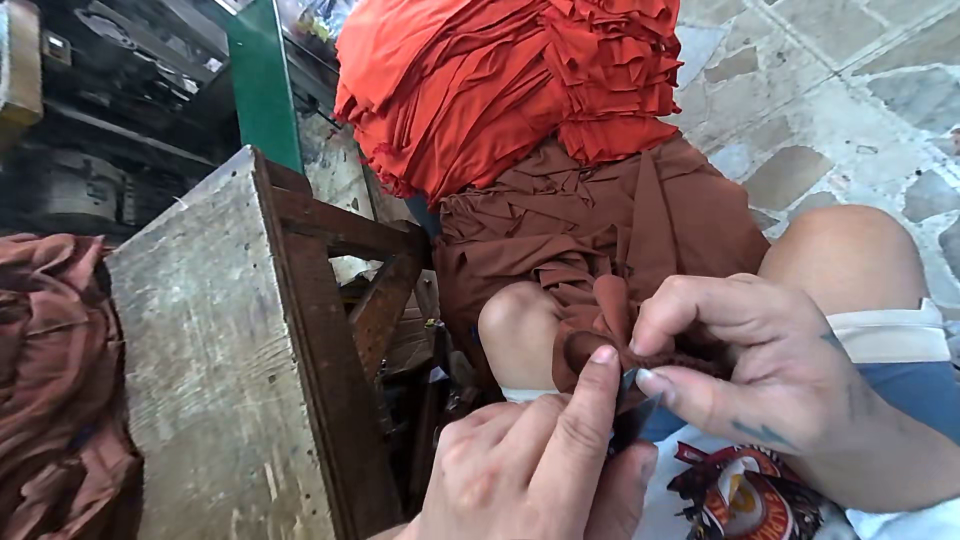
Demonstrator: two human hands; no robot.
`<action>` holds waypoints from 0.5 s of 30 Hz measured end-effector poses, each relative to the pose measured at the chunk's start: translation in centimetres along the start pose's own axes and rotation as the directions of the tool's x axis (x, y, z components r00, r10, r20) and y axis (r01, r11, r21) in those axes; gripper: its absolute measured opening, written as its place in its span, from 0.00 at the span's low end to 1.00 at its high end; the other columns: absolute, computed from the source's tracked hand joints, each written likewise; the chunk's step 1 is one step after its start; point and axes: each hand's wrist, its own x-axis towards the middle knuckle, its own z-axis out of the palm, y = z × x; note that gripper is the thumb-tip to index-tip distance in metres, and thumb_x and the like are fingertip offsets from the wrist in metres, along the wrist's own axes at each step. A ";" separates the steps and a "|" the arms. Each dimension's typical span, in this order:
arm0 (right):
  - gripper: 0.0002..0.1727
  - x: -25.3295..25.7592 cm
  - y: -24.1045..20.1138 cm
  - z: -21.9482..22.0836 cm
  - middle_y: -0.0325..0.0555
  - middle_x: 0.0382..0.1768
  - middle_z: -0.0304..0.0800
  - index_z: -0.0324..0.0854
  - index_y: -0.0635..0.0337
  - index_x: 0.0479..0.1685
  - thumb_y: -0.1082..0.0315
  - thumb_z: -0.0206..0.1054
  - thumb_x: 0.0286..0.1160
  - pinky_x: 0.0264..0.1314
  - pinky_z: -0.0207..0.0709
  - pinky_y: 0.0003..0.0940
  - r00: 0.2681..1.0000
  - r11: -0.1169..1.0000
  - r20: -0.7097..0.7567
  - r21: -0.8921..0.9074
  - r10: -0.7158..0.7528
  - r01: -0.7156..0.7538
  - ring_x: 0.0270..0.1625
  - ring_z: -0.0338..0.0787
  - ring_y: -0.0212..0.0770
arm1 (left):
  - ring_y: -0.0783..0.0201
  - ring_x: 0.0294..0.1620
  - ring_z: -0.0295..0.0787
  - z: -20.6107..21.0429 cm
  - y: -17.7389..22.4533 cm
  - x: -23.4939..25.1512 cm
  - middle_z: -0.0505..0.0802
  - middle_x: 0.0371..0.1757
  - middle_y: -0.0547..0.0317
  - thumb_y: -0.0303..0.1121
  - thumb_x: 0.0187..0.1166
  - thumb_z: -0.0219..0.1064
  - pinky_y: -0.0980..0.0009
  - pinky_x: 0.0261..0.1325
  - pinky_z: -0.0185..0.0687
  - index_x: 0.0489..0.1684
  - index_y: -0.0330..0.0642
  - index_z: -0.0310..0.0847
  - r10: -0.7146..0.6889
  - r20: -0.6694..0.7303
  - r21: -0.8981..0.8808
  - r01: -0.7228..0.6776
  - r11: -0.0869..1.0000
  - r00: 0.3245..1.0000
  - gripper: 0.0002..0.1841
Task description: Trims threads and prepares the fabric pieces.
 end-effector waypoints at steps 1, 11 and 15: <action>0.05 0.0 0.0 0.0 0.30 0.30 0.85 0.82 0.62 0.41 0.69 0.67 0.76 0.36 0.74 0.06 1.000 1.000 0.000 -0.008 -0.001 0.001 0.34 0.81 0.13 | 0.69 0.24 0.80 0.0 0.0 0.0 0.88 0.27 0.55 0.45 0.88 0.59 0.79 0.29 0.71 0.64 0.31 0.83 -0.005 0.003 -0.019 0.005 1.000 1.000 0.24; 0.04 0.3 0.3 -0.2 0.27 0.31 0.86 0.82 0.60 0.40 0.69 0.67 0.77 0.37 0.75 0.06 0.999 0.996 0.007 0.070 0.053 -0.054 0.34 0.81 0.12 | 0.65 0.24 0.79 1.0 -0.3 0.3 0.87 0.26 0.54 0.43 0.87 0.60 0.76 0.30 0.71 0.62 0.31 0.84 0.044 -0.096 0.115 -0.033 0.993 0.994 0.22; 0.03 0.4 0.1 0.0 0.25 0.29 0.84 0.81 0.58 0.39 0.69 0.67 0.77 0.35 0.72 0.06 0.996 0.985 0.021 0.151 0.083 -0.085 0.32 0.79 0.11 | 0.76 0.29 0.83 0.5 -0.6 0.3 0.90 0.31 0.54 0.41 0.92 0.55 0.85 0.34 0.79 0.67 0.27 0.80 -0.051 -0.018 -0.316 0.043 0.948 0.999 0.23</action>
